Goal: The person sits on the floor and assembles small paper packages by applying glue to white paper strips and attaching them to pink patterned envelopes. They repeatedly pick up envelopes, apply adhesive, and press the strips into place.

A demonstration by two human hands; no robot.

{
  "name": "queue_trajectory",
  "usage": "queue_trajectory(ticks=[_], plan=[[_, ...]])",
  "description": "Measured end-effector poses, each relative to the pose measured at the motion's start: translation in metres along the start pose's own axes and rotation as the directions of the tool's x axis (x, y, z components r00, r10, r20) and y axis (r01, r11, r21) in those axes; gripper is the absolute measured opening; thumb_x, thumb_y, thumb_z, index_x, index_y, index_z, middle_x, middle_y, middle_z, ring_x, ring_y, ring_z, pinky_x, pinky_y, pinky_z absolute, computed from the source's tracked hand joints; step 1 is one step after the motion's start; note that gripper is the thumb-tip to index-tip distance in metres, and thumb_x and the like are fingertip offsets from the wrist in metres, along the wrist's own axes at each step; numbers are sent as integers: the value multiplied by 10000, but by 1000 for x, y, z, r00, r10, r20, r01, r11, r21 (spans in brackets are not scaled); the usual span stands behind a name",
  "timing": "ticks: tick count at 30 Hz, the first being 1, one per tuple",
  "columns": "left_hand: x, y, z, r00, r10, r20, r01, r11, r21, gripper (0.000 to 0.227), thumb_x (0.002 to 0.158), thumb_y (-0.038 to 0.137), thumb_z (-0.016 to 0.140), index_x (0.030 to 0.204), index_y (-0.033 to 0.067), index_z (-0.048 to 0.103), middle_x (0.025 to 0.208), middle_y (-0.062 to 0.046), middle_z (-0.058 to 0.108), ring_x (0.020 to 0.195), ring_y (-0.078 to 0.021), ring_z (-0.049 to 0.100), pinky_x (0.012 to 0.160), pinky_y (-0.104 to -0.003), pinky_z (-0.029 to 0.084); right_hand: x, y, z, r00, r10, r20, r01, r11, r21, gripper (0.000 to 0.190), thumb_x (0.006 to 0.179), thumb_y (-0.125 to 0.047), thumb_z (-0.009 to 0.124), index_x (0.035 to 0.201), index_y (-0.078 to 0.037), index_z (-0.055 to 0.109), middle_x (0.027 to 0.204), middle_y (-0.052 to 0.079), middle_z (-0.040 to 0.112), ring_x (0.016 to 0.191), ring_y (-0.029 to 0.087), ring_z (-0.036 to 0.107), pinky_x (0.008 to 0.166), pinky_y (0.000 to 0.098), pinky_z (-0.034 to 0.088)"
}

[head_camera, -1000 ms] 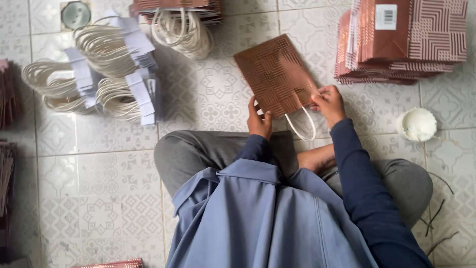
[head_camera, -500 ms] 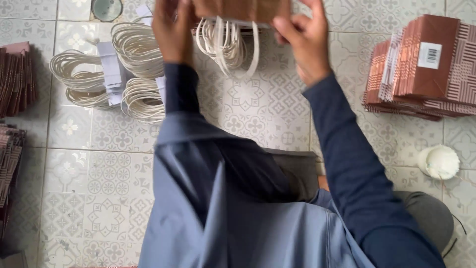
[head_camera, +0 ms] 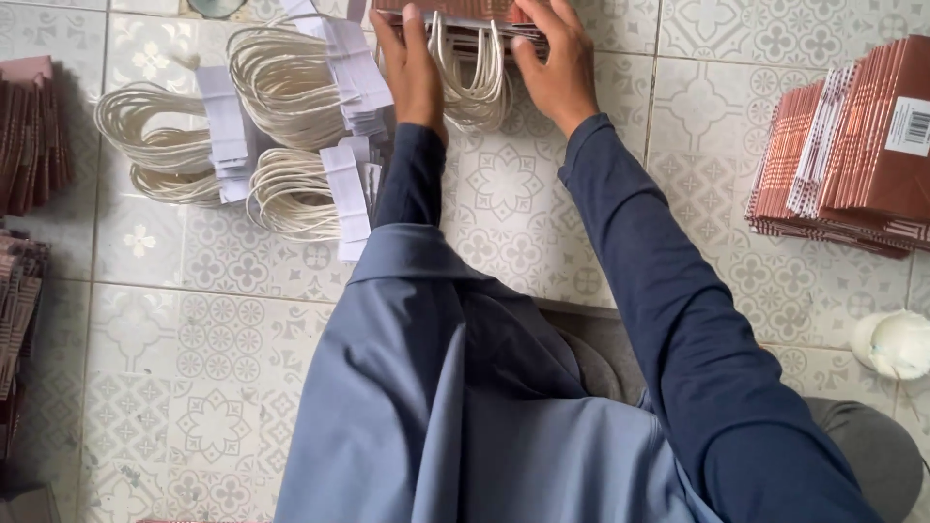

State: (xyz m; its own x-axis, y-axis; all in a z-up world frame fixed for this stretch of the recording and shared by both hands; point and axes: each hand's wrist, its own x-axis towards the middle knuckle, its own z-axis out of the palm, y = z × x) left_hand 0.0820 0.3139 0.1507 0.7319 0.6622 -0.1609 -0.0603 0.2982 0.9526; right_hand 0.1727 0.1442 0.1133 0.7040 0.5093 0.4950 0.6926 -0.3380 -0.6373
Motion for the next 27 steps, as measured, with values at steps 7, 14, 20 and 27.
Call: queue_trajectory(ticks=[7,14,20,27], plan=[[32,-40,9,997,77,28,-80,982,174,1012,952,459,527,1613,76,-137,1735,-138,-48,1607,-285,26,1281,-419,120,-2,48,11,996,-68,-65,64,996,-54,396,1092,-37,592,1476,-110,533,1488,149,530,1348,436,525,1166,565,521],[16,-26,-14,839,536,99,-539,788,297,773,1157,315,670,1687,178,124,1791,-100,104,1690,-208,102,1404,-373,151,-42,-21,-59,989,53,-140,-53,999,3,449,1057,-177,608,1500,-181,539,1517,181,565,1449,315,512,1189,427,436],[-149,45,88,628,639,444,-759,629,169,469,1223,173,578,1635,140,356,1747,-55,290,1695,-221,250,1478,-435,230,-142,-79,-216,950,76,-302,-64,997,49,307,1118,-113,573,1410,-22,582,1423,157,601,1334,293,589,1148,394,492],[-241,-74,231,496,442,747,-759,639,126,455,1113,248,595,1524,115,452,1666,-169,318,1576,-355,359,1317,-524,350,-292,59,-389,782,27,-622,-362,833,-419,363,1050,-102,630,1383,41,595,1285,243,625,1175,413,582,1013,504,455]])
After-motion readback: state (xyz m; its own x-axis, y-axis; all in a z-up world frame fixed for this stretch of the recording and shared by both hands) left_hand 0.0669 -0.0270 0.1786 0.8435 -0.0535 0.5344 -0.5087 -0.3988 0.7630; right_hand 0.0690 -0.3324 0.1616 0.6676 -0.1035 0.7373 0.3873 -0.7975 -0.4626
